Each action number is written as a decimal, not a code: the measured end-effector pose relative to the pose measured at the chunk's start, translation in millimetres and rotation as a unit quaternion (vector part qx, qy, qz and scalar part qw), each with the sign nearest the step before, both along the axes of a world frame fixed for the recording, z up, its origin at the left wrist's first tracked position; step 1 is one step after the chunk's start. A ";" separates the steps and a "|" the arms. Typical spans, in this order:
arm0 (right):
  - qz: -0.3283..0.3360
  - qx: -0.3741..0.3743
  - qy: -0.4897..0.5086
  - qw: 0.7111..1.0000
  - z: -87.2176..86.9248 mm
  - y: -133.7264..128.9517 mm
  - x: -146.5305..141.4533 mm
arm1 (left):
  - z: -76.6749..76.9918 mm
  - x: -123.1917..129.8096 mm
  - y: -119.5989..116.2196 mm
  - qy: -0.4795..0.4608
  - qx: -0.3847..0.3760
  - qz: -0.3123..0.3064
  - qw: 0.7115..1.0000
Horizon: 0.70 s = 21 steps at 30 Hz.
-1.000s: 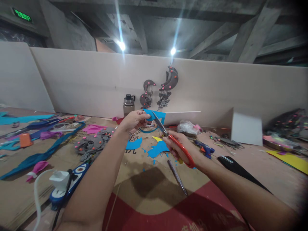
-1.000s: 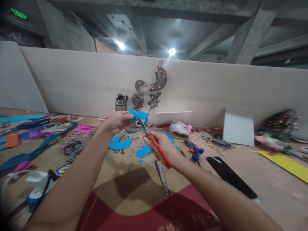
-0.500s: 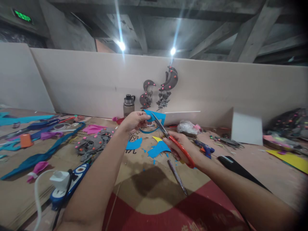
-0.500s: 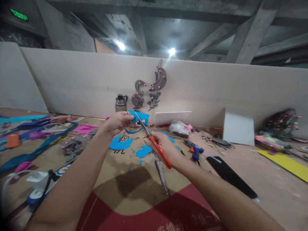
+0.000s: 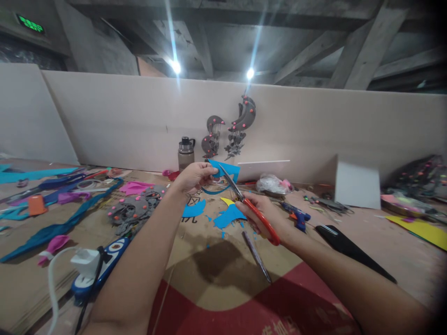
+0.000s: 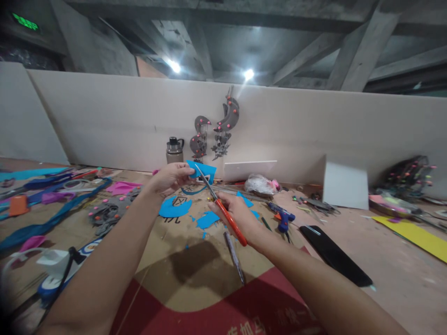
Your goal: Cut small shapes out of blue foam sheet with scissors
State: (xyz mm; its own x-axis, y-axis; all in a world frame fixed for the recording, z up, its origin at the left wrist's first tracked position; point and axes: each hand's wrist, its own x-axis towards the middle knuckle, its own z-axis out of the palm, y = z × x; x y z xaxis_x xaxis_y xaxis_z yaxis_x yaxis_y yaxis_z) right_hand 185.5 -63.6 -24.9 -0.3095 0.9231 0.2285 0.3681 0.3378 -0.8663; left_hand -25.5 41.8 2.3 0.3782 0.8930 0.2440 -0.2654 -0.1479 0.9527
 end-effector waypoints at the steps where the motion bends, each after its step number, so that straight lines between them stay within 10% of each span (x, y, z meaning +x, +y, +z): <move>1: -0.005 0.002 0.000 1.000 -0.7 -0.4 -0.3 | -0.1 0.3 -0.2 0.001 -0.002 0.003 1.000; 21: -0.024 0.016 -0.005 1.000 -13.6 1.8 -6.1 | 0.3 1.1 -3.1 0.000 -0.029 -0.001 1.000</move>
